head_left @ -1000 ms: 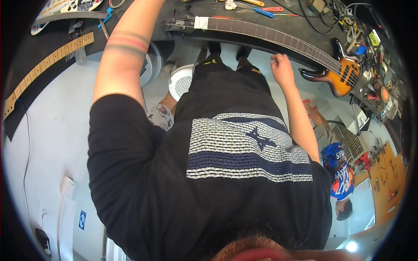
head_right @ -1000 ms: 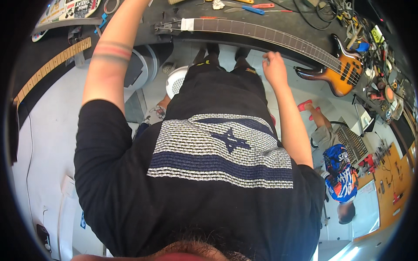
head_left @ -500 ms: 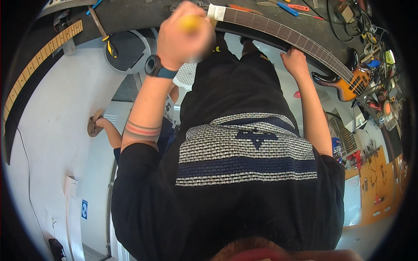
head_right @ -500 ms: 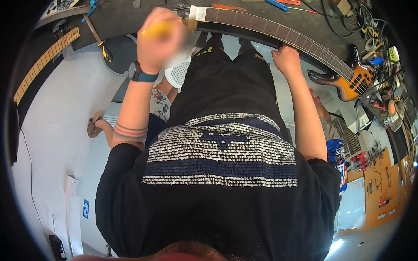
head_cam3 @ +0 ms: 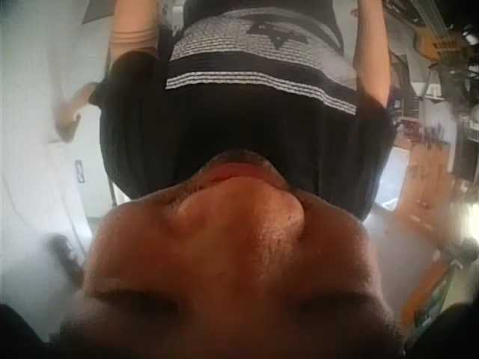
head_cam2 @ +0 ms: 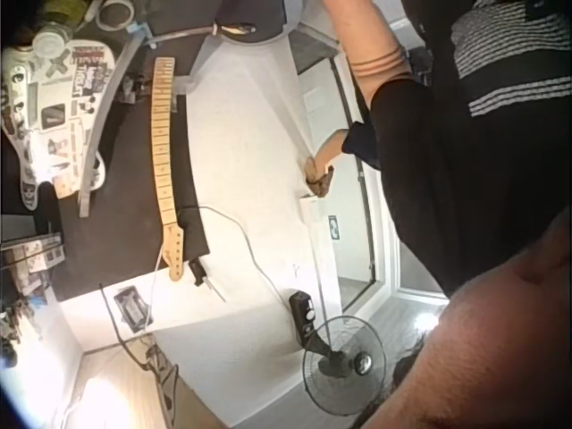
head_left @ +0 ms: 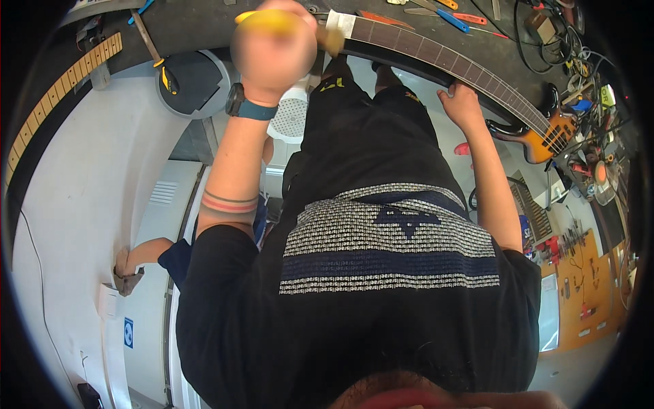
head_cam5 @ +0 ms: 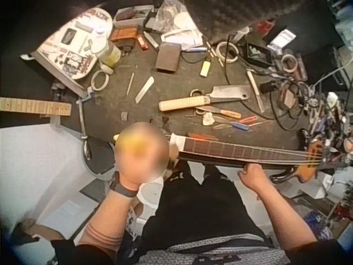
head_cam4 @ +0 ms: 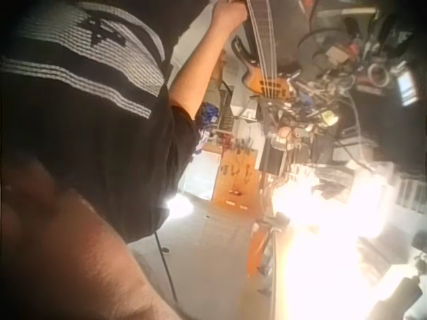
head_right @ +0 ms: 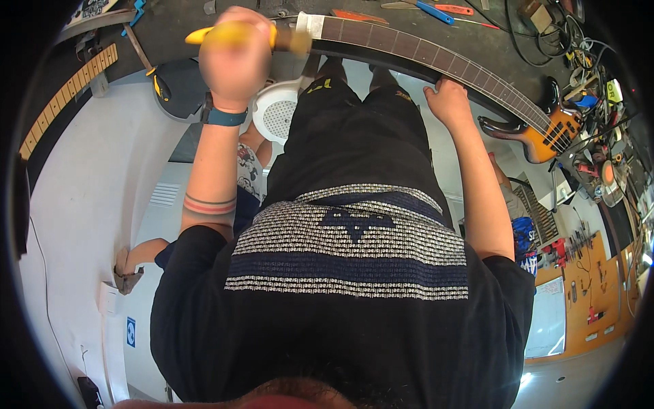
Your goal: The person files a guitar nut with a file, uses a sanding block to smooth the surface, brushes away debris, and peels off masking tape from the guitar neck.
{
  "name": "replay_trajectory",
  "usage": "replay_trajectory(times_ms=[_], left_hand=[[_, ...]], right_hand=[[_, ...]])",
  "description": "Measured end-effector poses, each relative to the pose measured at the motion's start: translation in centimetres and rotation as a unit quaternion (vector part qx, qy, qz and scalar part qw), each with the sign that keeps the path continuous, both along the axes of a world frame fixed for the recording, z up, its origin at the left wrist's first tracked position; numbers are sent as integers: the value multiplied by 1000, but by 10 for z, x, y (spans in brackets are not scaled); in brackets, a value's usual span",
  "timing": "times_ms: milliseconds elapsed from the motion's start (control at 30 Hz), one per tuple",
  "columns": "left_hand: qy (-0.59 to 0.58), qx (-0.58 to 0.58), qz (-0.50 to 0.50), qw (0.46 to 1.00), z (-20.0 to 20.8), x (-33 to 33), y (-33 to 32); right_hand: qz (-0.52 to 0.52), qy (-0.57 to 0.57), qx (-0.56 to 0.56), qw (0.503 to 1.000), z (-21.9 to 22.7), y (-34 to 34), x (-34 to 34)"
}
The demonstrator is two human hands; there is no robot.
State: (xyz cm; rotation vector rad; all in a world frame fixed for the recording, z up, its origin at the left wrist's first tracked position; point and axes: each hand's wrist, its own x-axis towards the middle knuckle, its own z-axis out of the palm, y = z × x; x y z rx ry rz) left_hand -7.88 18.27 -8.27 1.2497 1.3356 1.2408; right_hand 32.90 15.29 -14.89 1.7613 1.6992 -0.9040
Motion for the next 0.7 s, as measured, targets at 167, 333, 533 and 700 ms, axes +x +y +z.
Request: replay_trajectory(times_ms=[167,333,533,700], left_hand=[[161,-54,-123,978,7,-6,0],[171,43,4,984,4,15,7],[132,84,74,985,6,13,8],[143,3,-88,986,16,-2,1]], right_hand=[[-2,10,3,1000,3,1,-1],[-1,19,28,999,3,-2,4],[0,3,5,1000,4,0,1],[-2,3,6,1000,3,0,2]])
